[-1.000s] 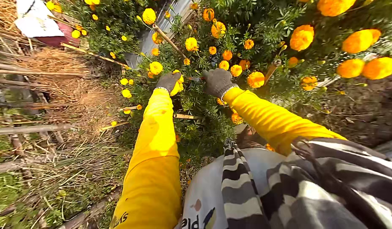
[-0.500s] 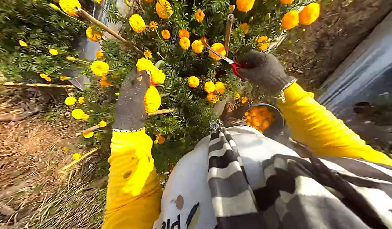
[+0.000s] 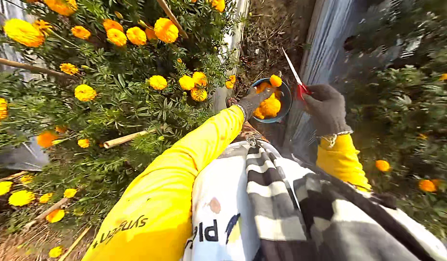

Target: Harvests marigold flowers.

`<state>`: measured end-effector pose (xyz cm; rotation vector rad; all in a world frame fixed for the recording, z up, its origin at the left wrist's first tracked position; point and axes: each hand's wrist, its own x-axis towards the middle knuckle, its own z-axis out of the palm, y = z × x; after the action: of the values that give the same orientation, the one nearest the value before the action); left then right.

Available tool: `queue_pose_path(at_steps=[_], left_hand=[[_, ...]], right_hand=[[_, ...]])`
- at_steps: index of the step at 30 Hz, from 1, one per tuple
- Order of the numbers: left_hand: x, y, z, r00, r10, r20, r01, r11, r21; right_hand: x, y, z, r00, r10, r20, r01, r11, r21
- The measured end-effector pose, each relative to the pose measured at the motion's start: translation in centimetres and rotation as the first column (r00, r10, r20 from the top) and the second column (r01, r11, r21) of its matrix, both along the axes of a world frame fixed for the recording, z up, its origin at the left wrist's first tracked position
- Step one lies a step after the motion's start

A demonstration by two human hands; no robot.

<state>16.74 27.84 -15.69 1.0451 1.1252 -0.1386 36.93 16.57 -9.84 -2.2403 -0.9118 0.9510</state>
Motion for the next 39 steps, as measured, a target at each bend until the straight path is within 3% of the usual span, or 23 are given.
queue_pose_path(at_steps=[3,6,10,13,16,18,20,27,32,35,39], left_hand=[[-1.1,-0.8,-2.5,0.992,-0.056,-0.115,0.072,0.987,0.146],[-4.7,0.7,-3.8,0.961,0.099,-0.260,0.023,0.902,0.432],[-11.7,7.4,-3.6,0.873,0.302,-0.382,0.051,0.724,0.688],[-15.6,11.3,-5.1,0.797,0.110,-0.594,0.323,0.753,0.573],[-16.2,12.6,-8.3,0.680,-0.171,-0.713,0.604,0.682,0.412],[-15.7,12.8,-9.8,0.582,-0.260,-0.771,0.699,0.644,0.310],[-15.1,12.5,-10.6,0.547,-0.309,-0.778,0.732,0.627,0.266],[-15.5,8.5,-12.2,0.646,-0.255,-0.719,0.613,0.735,0.290],[-15.9,6.9,-12.0,0.705,-0.177,-0.687,0.504,0.806,0.310],[-15.1,6.4,-11.3,0.717,-0.170,-0.676,0.463,0.841,0.280],[-14.8,5.3,-11.9,0.763,0.024,-0.646,0.246,0.913,0.325]], right_hand=[[0.5,-1.4,-0.4,0.998,-0.057,0.003,0.057,0.998,-0.006],[-0.7,-0.6,-1.0,0.997,-0.058,-0.048,0.056,0.998,-0.039],[-2.7,2.9,-1.5,0.981,0.143,-0.129,-0.151,0.987,-0.055],[-4.4,7.0,-1.9,0.934,0.337,-0.118,-0.349,0.932,-0.097],[-6.0,11.5,-2.3,0.860,0.496,-0.120,-0.510,0.845,-0.159],[-7.1,14.4,-3.0,0.819,0.558,-0.131,-0.573,0.790,-0.220],[-7.9,16.8,-3.5,0.768,0.625,-0.141,-0.638,0.728,-0.252],[-10.3,22.0,-7.0,0.604,0.774,-0.191,-0.784,0.534,-0.315],[-12.5,24.2,-10.0,0.506,0.783,-0.363,-0.852,0.386,-0.355],[-13.9,25.0,-12.0,0.503,0.763,-0.407,-0.845,0.332,-0.420],[-13.9,25.9,-14.6,0.523,0.686,-0.505,-0.839,0.311,-0.447]])
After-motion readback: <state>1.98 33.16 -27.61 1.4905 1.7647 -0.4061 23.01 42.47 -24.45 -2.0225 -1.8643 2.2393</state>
